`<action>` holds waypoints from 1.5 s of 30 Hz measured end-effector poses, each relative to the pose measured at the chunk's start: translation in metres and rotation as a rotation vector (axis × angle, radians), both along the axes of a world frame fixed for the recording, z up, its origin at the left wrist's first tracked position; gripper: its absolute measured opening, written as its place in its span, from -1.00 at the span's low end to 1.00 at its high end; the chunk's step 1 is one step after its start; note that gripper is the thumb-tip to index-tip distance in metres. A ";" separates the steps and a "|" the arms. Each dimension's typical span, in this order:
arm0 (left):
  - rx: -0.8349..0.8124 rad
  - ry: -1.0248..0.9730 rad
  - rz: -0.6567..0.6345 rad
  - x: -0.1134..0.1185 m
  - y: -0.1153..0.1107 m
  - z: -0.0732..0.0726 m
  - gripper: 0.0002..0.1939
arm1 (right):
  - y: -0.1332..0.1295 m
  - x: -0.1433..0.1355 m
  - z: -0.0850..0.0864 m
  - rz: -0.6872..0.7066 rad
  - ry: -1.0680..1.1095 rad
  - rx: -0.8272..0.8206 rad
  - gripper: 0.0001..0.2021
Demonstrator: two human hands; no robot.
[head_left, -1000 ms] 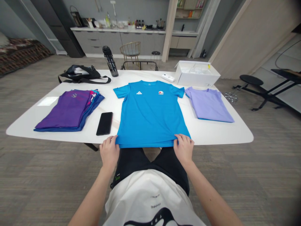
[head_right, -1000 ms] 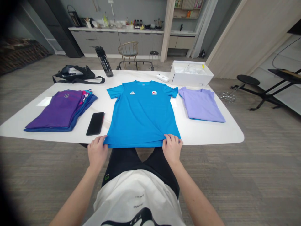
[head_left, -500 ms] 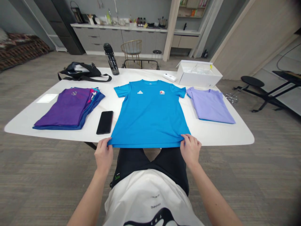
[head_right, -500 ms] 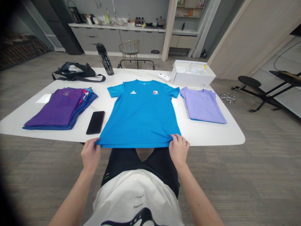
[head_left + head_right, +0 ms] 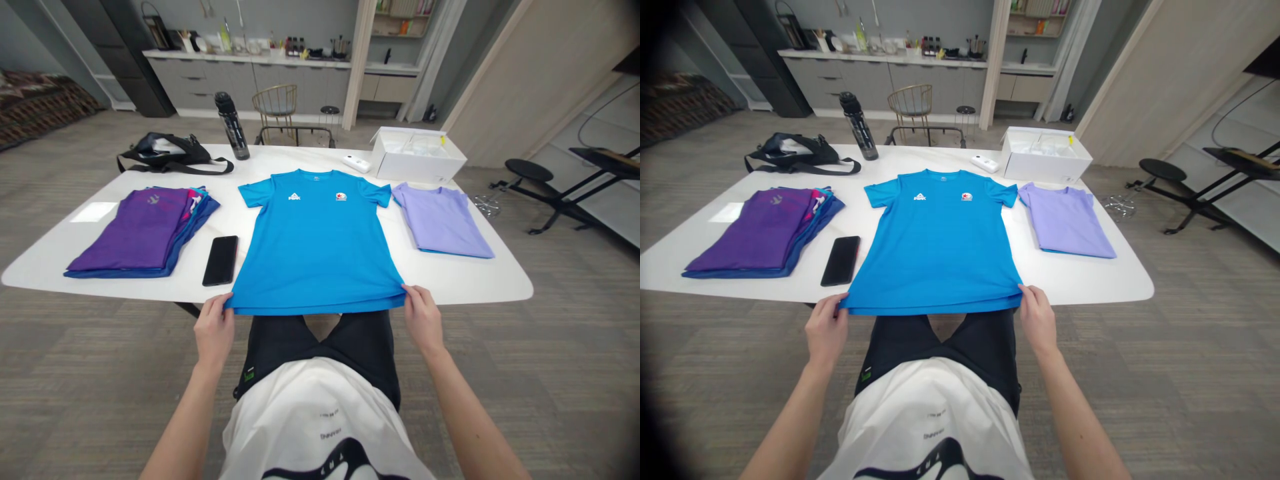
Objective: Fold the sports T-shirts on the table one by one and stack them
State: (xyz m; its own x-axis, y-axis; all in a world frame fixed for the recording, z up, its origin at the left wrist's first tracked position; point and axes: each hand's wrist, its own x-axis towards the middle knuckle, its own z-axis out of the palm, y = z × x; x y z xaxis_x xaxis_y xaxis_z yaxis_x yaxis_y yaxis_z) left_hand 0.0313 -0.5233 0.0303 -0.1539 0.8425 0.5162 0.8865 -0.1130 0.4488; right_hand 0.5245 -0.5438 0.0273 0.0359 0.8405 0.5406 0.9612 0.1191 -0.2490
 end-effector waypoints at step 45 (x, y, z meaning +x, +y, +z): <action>-0.357 0.159 -0.133 -0.010 0.357 0.064 -0.53 | 0.323 0.042 0.050 -0.012 0.254 -0.374 -0.68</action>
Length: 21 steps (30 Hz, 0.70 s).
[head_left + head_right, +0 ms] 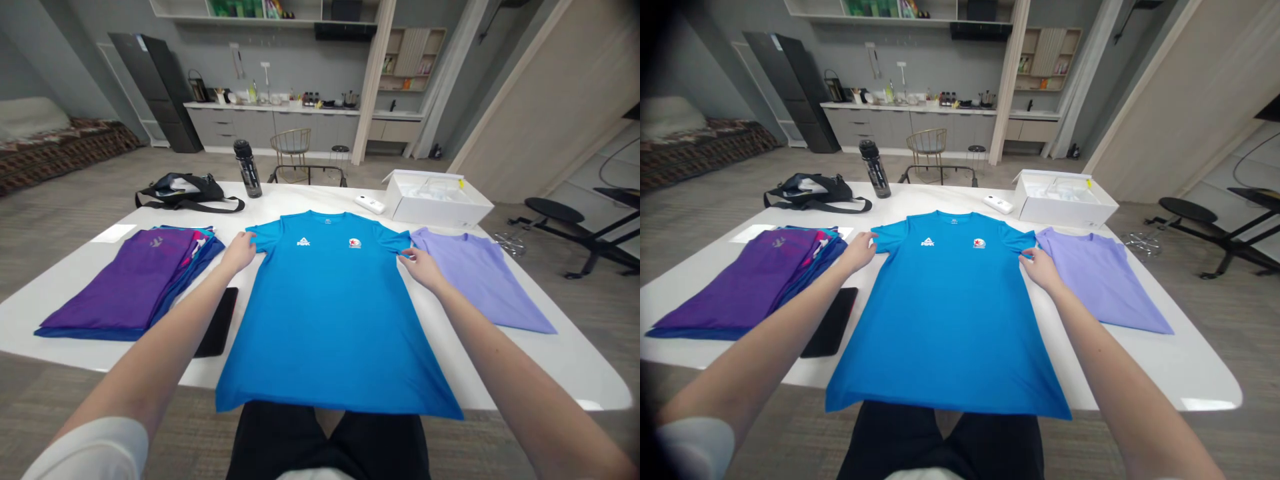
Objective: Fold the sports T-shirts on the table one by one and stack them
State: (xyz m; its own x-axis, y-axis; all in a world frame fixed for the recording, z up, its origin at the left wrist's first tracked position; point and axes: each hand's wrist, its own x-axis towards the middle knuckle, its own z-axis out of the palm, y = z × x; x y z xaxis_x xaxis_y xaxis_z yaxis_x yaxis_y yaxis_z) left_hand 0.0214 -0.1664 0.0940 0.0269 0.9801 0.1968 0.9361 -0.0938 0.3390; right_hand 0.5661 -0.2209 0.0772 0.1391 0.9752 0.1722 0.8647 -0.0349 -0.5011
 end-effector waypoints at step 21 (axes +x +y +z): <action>-0.152 0.365 0.114 -0.002 0.169 -0.051 -0.34 | 0.153 0.053 -0.031 -0.205 -0.693 -0.087 -0.70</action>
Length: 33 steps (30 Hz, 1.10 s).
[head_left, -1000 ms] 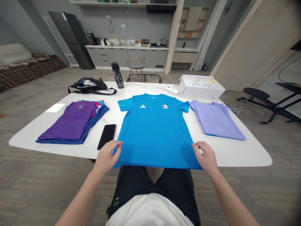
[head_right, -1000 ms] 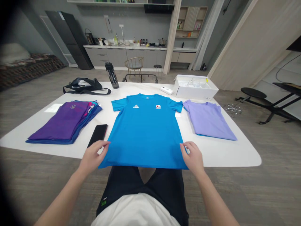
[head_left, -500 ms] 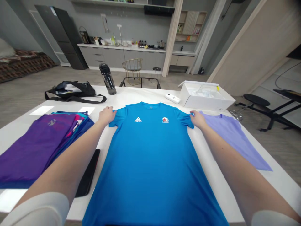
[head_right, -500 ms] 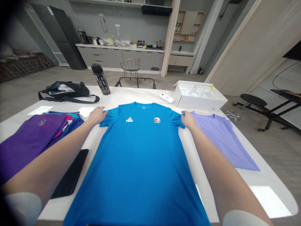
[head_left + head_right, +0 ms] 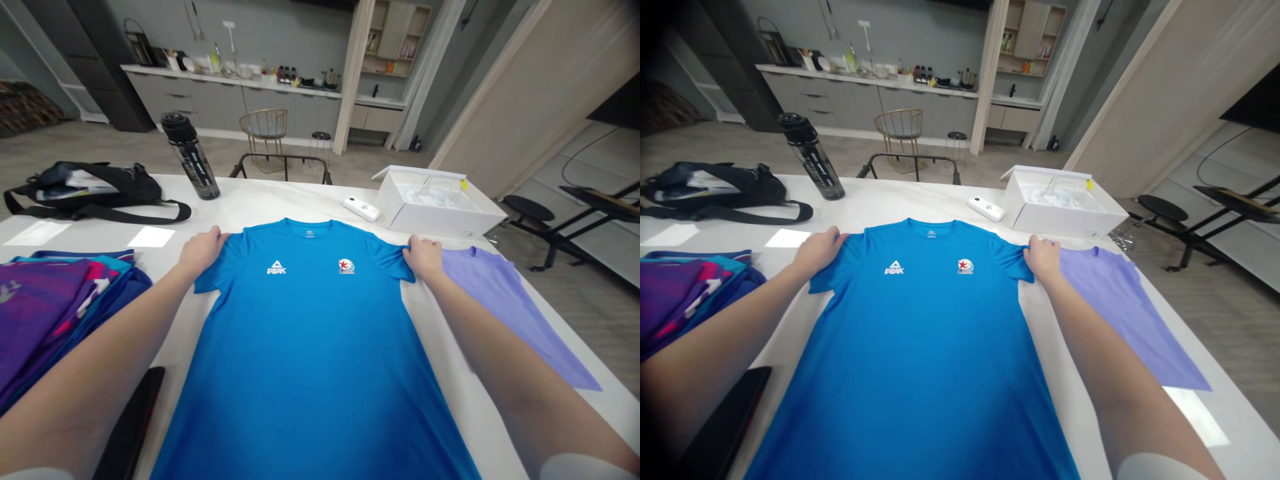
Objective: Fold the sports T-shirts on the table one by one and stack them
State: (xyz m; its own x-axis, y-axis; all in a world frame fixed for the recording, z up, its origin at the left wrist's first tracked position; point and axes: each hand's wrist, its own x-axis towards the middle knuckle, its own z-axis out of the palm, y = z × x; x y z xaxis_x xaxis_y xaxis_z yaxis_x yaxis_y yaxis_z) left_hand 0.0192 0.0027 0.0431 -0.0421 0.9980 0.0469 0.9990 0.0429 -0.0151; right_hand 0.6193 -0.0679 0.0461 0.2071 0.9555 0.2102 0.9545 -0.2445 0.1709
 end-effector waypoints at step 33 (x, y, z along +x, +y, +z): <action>-0.102 -0.174 -0.175 0.123 0.024 -0.031 -0.17 | 0.075 -0.157 -0.027 0.057 0.399 -0.219 -0.19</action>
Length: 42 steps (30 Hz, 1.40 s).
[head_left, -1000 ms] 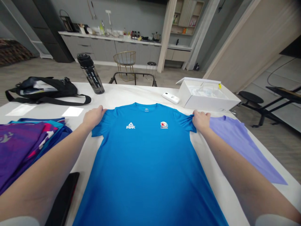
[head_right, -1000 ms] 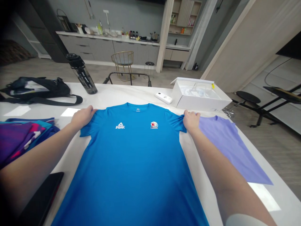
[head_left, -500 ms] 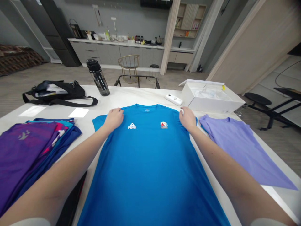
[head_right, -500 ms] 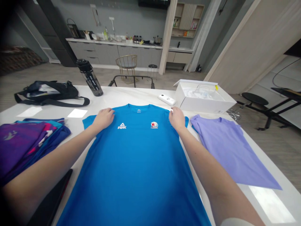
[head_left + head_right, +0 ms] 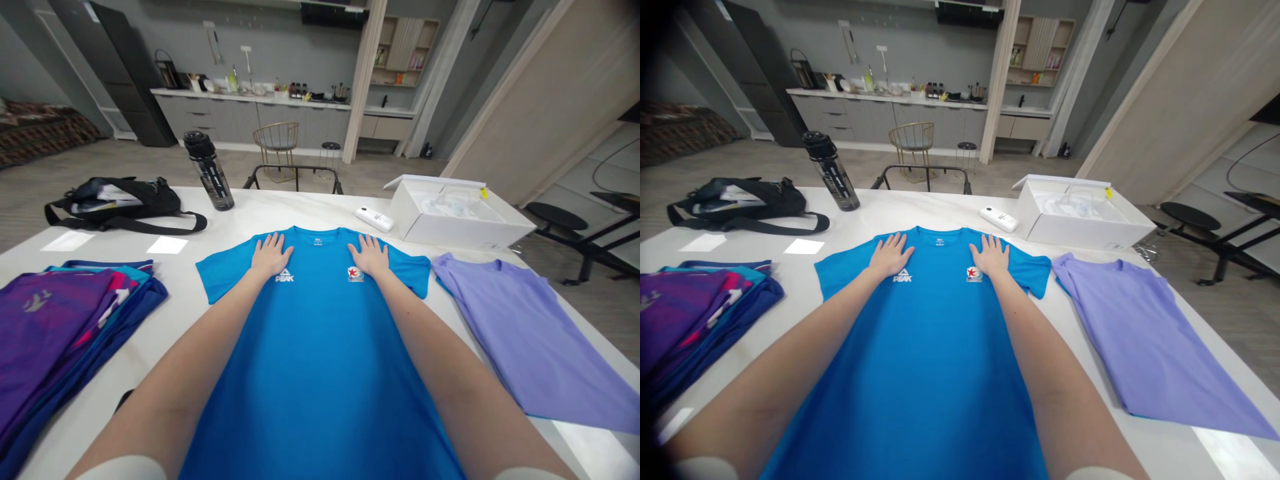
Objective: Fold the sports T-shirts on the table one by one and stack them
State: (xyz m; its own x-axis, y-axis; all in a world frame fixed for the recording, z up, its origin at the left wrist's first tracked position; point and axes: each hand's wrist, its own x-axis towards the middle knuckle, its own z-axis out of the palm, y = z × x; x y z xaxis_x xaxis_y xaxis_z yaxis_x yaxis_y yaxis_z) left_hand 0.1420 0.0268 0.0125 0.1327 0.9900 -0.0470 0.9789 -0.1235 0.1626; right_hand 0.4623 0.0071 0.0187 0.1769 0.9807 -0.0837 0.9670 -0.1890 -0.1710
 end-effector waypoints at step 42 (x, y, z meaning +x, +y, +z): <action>0.277 0.079 -0.008 -0.075 -0.017 0.006 -0.33 | -0.073 0.065 0.008 -0.049 -0.151 0.170 -0.30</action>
